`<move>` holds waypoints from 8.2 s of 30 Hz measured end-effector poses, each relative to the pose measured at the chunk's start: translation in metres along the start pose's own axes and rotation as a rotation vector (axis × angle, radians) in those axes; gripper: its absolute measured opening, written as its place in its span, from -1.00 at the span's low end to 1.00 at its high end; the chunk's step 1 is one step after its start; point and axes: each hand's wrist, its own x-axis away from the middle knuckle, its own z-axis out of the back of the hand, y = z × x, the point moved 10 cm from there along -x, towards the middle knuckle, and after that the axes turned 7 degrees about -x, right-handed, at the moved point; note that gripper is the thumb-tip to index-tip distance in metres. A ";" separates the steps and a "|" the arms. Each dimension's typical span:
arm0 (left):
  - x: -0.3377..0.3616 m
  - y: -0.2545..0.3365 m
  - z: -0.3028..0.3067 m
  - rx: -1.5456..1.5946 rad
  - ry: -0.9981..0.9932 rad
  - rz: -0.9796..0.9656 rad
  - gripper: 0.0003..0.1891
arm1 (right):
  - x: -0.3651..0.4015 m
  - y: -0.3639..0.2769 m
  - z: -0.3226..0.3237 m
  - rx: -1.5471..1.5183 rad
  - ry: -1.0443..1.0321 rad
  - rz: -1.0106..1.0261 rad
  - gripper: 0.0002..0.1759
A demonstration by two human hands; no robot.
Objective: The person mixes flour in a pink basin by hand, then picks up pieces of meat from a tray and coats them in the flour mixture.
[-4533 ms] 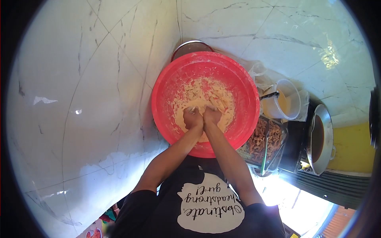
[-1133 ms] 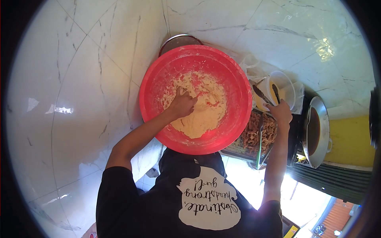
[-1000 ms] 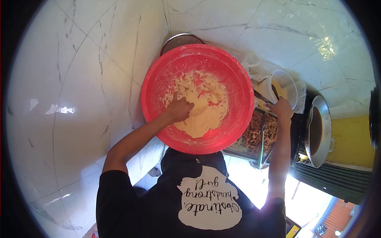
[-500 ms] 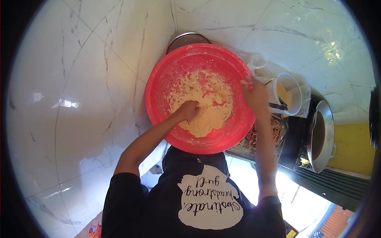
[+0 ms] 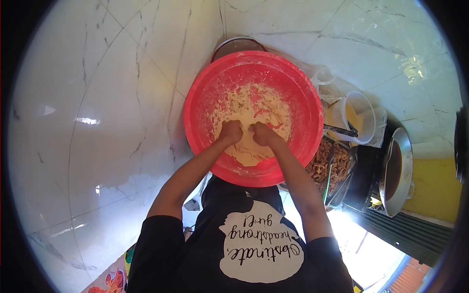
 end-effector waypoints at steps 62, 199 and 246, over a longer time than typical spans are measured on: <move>0.025 0.019 -0.031 0.269 -0.382 -0.054 -0.48 | 0.034 0.027 -0.020 0.020 -0.138 -0.092 -0.57; 0.061 0.049 -0.046 -0.029 -0.651 -0.440 -0.53 | 0.057 0.014 -0.036 -0.027 -0.282 0.004 -0.67; 0.077 0.060 -0.057 -0.003 -0.714 -0.480 -0.57 | 0.060 0.016 -0.051 0.135 -0.498 -0.136 -0.54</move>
